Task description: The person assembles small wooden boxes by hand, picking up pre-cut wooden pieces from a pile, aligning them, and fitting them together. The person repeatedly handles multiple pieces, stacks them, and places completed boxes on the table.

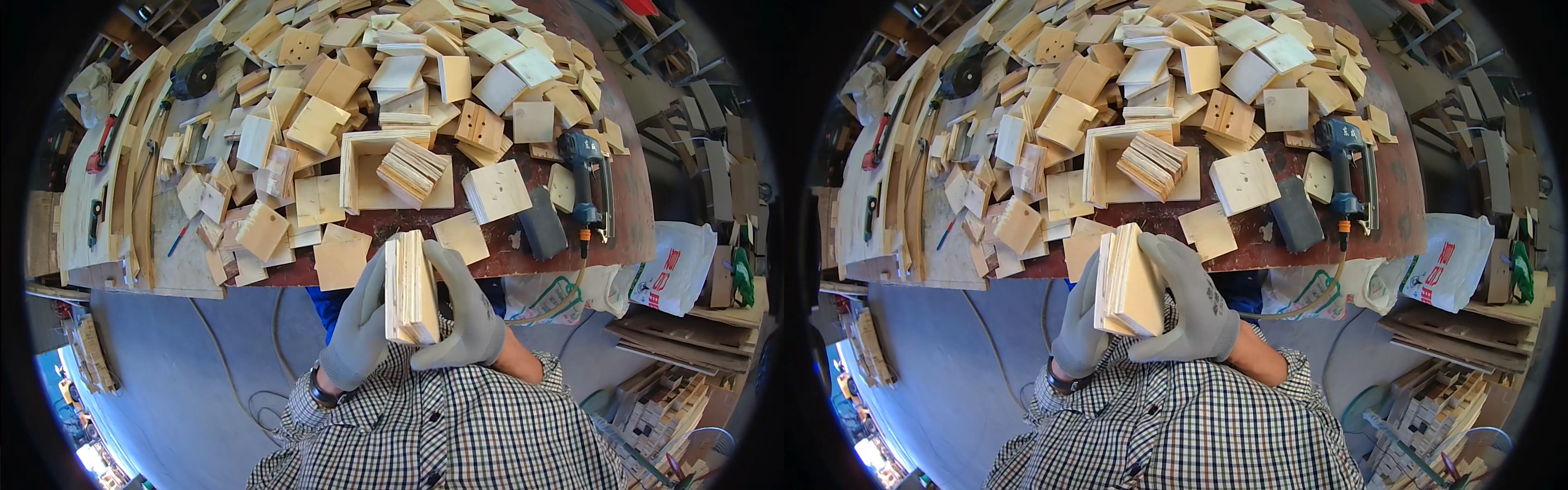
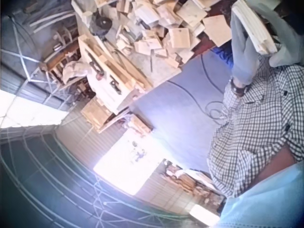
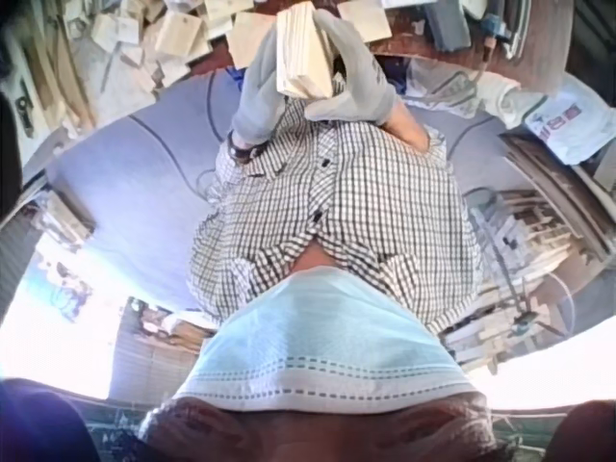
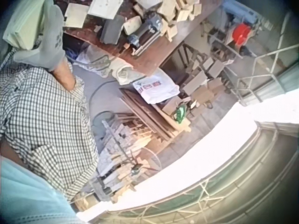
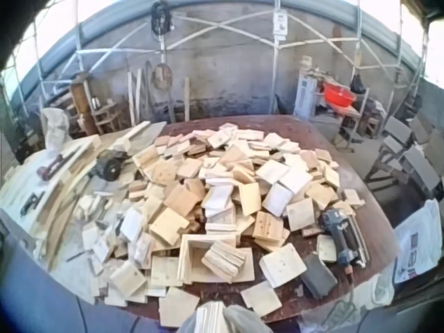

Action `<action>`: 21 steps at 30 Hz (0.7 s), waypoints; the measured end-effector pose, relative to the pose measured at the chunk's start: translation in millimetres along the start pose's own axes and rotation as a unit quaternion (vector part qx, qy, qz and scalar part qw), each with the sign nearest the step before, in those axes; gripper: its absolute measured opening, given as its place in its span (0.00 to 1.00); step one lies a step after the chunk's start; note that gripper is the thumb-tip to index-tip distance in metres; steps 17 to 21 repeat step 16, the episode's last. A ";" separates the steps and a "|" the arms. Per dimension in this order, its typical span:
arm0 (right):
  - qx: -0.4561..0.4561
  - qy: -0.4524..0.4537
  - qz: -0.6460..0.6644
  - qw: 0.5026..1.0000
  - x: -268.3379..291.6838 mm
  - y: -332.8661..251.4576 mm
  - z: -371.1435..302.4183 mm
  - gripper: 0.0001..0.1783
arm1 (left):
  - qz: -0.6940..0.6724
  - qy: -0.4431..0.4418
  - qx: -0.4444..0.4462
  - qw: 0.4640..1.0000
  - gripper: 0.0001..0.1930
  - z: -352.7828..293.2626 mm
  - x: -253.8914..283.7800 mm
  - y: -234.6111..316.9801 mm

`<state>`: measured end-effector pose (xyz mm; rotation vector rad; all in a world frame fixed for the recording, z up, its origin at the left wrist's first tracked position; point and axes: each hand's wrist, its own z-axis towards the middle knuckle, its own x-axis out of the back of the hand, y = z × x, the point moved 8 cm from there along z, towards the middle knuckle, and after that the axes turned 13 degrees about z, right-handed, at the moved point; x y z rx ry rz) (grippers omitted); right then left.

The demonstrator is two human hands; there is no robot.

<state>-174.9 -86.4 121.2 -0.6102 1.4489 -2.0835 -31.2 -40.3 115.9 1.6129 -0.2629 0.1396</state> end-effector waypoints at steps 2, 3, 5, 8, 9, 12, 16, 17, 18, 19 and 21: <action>0.020 0.013 0.000 1.000 0.8 -5.5 0.6 0.67 | -0.090 -0.027 0.075 0.993 0.33 1.2 -4.4 -1.0; 0.030 0.021 -0.001 0.999 1.6 -8.0 0.9 0.67 | -0.171 -0.043 0.130 0.976 0.33 1.2 -8.8 -3.1; 0.061 0.041 -0.019 0.997 3.9 -17.9 5.1 0.63 | -0.170 -0.070 0.065 0.981 0.33 7.5 -6.0 3.4; 0.120 0.069 -0.052 0.989 5.3 -25.3 3.3 0.56 | -0.460 -0.099 0.100 0.876 0.40 10.1 -12.2 8.6; 0.139 0.073 -0.062 0.986 4.4 -23.6 0.8 0.56 | -0.408 -0.107 0.094 0.902 0.43 11.0 -14.7 10.7; 0.172 0.073 -0.084 0.979 3.0 -18.8 -2.2 0.57 | -0.349 -0.129 0.109 0.922 0.56 15.9 -21.0 15.4; 0.150 0.018 -0.108 0.983 7.7 -12.7 2.0 0.58 | -0.367 -0.146 0.137 0.909 0.57 17.2 -22.3 9.7; 0.150 0.018 -0.108 0.983 7.7 -12.7 2.0 0.58 | -0.367 -0.146 0.137 0.909 0.57 17.2 -22.3 9.7; 0.150 0.018 -0.108 0.983 7.7 -12.7 2.0 0.58 | -0.367 -0.146 0.137 0.909 0.57 17.2 -22.3 9.7; 0.150 0.018 -0.108 0.983 7.7 -12.7 2.0 0.58 | -0.367 -0.146 0.137 0.909 0.57 17.2 -22.3 9.7; 0.150 0.018 -0.108 0.983 7.7 -12.7 2.0 0.58 | -0.367 -0.146 0.137 0.909 0.57 17.2 -22.3 9.7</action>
